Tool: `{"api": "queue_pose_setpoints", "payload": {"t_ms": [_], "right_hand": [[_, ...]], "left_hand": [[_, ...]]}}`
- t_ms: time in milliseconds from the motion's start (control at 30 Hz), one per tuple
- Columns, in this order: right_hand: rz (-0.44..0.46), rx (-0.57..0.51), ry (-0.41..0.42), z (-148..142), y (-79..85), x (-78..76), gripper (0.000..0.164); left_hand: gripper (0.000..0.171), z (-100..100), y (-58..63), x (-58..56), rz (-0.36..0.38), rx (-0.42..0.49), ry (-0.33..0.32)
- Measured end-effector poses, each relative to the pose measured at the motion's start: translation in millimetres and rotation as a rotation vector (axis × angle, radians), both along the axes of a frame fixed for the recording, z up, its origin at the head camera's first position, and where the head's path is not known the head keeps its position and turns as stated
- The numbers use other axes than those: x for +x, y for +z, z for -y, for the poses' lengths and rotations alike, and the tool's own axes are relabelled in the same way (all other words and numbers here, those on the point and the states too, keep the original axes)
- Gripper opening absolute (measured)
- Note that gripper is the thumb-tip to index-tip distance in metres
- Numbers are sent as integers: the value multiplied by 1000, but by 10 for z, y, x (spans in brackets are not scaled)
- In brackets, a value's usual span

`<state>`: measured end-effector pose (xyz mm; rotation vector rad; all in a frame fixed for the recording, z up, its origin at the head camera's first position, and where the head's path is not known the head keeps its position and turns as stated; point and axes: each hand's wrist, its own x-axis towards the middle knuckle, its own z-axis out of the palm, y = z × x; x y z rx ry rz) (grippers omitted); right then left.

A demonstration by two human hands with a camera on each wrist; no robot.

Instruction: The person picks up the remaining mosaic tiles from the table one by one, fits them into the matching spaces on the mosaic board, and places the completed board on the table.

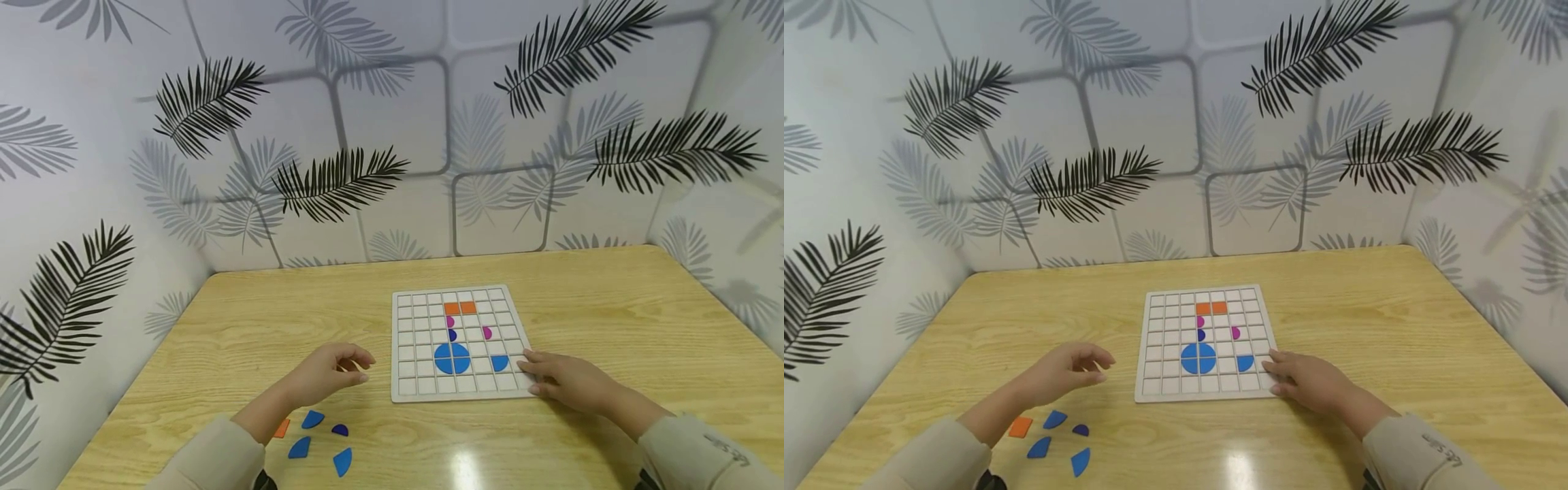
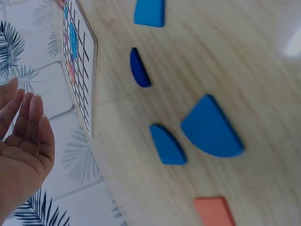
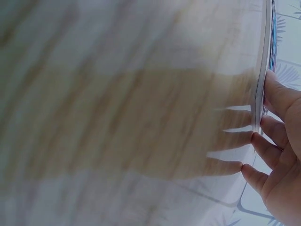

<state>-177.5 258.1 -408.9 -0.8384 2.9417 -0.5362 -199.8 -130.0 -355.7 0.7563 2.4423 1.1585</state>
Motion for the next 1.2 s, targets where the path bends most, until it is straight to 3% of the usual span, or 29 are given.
{"api": "queue_pose_setpoints", "payload": {"t_ms": [267, 600, 1200], "right_hand": [[-8, 1, -10, -14, -23, -5, 45], [-12, 5, 2, -1, -10, -3, 46], [9, -3, -12, -11, -9, -16, 46]], "left_hand": [[29, 262, -69, 103, 34, -20, 68], [33, 573, -128, 161, 92, -62, 77], [32, 689, -295, 157, 11, -195, 33]]}}
